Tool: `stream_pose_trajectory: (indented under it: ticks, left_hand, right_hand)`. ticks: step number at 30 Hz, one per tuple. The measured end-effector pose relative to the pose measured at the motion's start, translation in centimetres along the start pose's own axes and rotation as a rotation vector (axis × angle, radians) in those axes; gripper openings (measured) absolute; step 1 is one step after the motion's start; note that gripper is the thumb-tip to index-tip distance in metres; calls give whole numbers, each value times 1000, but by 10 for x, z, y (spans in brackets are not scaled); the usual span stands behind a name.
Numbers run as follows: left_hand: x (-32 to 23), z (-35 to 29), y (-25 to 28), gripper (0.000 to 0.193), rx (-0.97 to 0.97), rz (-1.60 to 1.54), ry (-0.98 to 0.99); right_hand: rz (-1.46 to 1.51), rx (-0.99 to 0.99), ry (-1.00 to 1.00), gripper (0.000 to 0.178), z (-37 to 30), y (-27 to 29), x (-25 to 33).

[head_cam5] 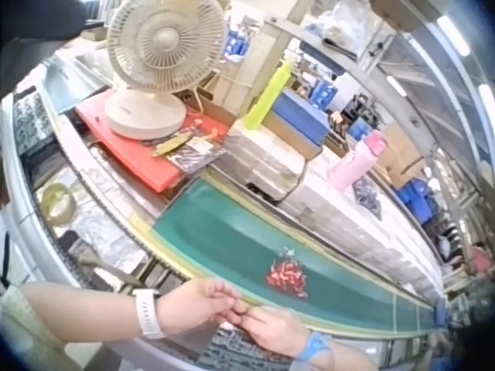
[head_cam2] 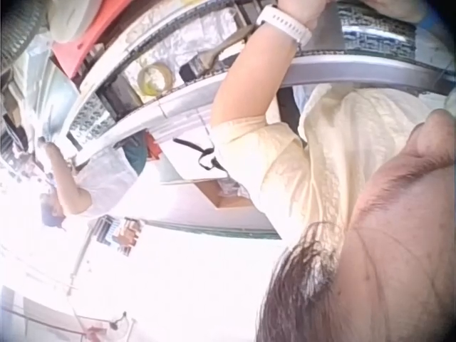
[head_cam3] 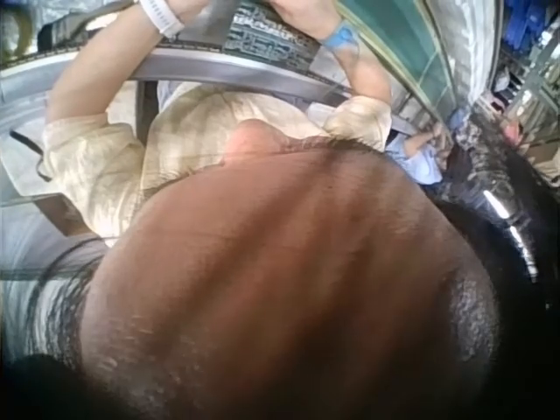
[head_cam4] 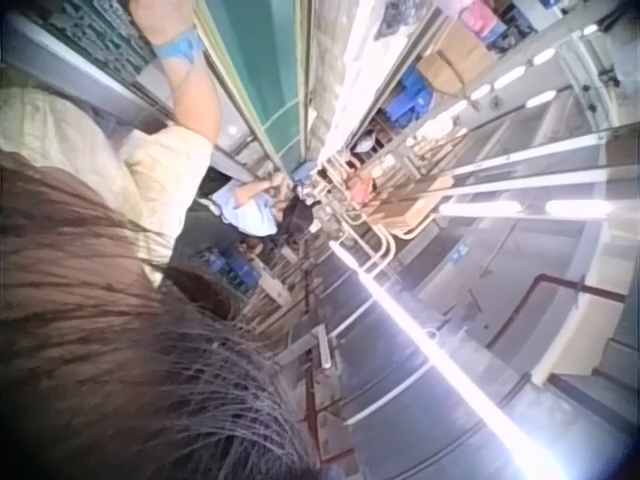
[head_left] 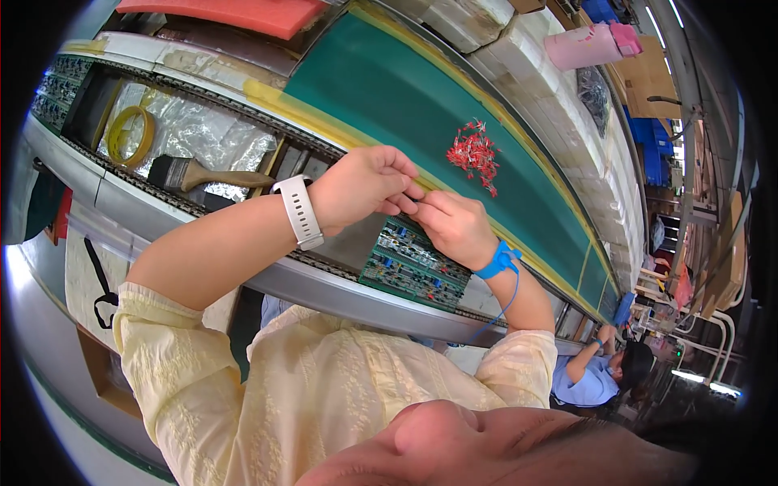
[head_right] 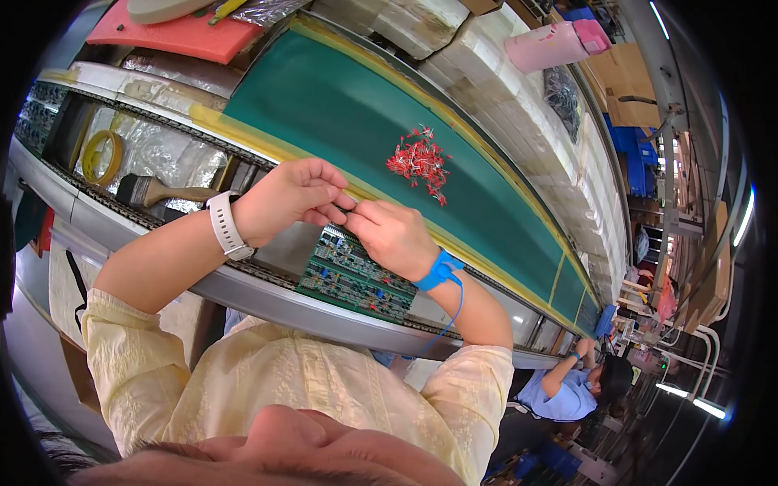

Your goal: The person inserts small red electronic components into a printed circuit board by hand.

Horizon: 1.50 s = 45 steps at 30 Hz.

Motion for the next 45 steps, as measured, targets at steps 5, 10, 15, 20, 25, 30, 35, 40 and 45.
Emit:
stream_pose_trajectory:
  ticks: [5, 10, 15, 20, 25, 30, 35, 40, 45]
  left_hand:
    - [1, -1, 0, 14, 3, -8, -7]
    - [3, 1, 0, 14, 11, -2, -11]
    - [1, -1, 0, 14, 0, 3, -9]
    - [0, 0, 0, 15, -22, 33, 10]
    - [1, -2, -6, 13, 18, 42, 3]
    - [6, -1, -8, 11, 62, 34, 46]
    - [8, -2, -14, 11, 106, 12, 74]
    - [6, -3, -12, 12, 71, 68, 67]
    - [3, -1, -1, 13, 5, 41, 40]
  right_hand:
    - [-11, -3, 8, 13, 1, 0, 1]
    - [-20, 0, 5, 14, 0, 0, 2]
    - [-25, 2, 39, 15, 1, 3, 4]
    - [-70, 46, 32, 15, -2, 6, 6]
    - [193, -89, -42, 19, -10, 24, -2]
    - [344, -249, -198, 18, -8, 27, -10]
    - [458, -272, -172, 12, -3, 24, -10]
    - [547, -238, -221, 10, -8, 25, -15]
    - [495, -72, -218, 7, -10, 19, -16]
Point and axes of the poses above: each hand's wrist, its own z-axis towards the middle knuckle, its own y-axis out of the back of the hand, x = y × z, the point moved 6 cm from there along z, towards the middle knuckle, and after that the axes turned 10 degrees about x, right-handed, at the moved point
